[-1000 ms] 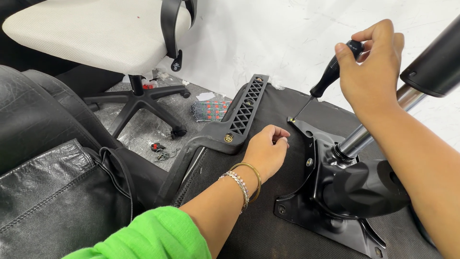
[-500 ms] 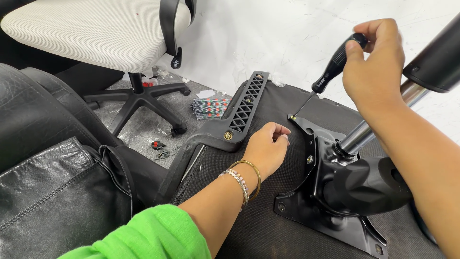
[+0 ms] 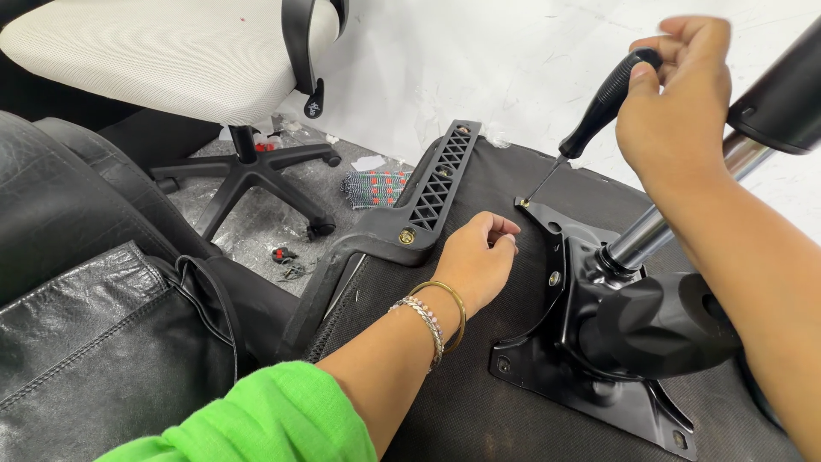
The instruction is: The person uses a screwdriver to tighten screws on the metal base of an office chair. The chair is upside down on a black mat. The person secures the base to the chair frame.
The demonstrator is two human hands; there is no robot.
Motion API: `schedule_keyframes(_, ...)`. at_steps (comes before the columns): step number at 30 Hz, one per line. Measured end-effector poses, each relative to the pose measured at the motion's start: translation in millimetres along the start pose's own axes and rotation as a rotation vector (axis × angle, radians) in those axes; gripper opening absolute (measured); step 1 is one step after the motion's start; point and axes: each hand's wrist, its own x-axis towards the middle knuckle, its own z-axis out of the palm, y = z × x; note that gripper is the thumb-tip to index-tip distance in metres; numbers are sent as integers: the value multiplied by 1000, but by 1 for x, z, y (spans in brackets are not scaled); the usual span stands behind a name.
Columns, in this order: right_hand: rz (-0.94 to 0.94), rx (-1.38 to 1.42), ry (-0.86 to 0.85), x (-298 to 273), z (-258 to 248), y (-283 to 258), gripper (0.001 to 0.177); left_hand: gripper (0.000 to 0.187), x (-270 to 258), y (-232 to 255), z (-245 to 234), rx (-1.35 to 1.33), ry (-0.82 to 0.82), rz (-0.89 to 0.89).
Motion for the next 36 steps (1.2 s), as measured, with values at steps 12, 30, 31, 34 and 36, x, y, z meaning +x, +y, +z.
schedule_keyframes(12, -131, 31, 25, -3, -1, -7, 23, 23, 1, -3, 1, 3, 13, 28)
schedule_keyframes(30, -237, -191, 35, -4, 2, -6, 25, 24, 1, -2, 1, 1, 6, 25)
schedule_keyframes(31, -279, -209, 42, -4, 2, -8, 28, 24, 1, -2, 1, 2, 4, 21)
schedule_keyframes(34, -35, -127, -23, -4, 1, -16, 24, 24, 0, -1, 0, -3, 4, 29)
schedule_keyframes(36, -52, -128, -23, -3, 1, -18, 21, 24, 0, 0, 0, -1, 5, 30)
